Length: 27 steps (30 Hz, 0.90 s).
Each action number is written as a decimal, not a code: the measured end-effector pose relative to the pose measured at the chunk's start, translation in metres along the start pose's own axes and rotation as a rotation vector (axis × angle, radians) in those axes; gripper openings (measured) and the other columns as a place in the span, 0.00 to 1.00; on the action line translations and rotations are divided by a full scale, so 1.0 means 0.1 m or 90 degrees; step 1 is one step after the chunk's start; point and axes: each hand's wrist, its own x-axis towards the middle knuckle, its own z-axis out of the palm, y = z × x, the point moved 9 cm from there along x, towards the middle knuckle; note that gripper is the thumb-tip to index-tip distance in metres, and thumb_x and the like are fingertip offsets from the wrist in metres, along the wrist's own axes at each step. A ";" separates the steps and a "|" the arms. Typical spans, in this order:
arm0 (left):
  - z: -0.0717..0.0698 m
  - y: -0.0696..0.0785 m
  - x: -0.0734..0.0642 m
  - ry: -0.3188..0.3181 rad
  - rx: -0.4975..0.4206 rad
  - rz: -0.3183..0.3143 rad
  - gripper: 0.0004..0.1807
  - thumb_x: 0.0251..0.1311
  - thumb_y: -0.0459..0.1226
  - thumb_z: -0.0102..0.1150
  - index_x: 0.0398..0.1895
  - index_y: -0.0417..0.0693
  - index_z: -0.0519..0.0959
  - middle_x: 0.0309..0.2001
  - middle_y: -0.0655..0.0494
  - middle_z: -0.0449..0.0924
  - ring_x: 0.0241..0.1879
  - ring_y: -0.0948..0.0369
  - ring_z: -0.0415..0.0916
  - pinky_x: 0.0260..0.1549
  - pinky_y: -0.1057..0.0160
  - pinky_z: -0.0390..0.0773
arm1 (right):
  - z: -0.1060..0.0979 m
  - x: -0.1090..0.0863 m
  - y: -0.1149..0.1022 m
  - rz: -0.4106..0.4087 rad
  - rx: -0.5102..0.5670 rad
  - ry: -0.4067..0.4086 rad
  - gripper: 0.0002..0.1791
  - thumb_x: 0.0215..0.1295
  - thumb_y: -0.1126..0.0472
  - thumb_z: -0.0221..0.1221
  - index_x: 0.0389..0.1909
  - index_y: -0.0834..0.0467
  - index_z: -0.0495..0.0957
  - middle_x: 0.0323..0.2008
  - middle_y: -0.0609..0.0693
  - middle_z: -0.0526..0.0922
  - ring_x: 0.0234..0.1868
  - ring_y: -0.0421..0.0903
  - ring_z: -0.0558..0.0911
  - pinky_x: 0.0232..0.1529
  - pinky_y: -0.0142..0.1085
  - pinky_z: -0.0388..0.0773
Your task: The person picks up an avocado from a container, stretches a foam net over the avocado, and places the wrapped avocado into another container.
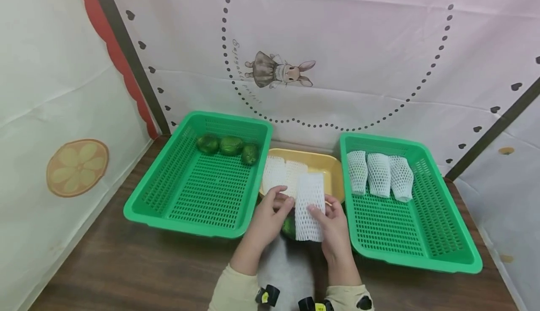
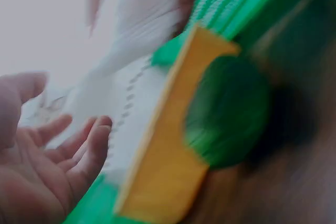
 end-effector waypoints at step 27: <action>-0.23 0.18 -0.07 0.104 -0.124 0.036 0.11 0.64 0.39 0.54 0.39 0.38 0.69 0.34 0.47 0.76 0.33 0.58 0.74 0.30 0.63 0.74 | -0.01 -0.07 -0.13 -0.037 0.092 0.010 0.16 0.67 0.57 0.53 0.49 0.64 0.75 0.33 0.46 0.81 0.35 0.40 0.79 0.37 0.32 0.75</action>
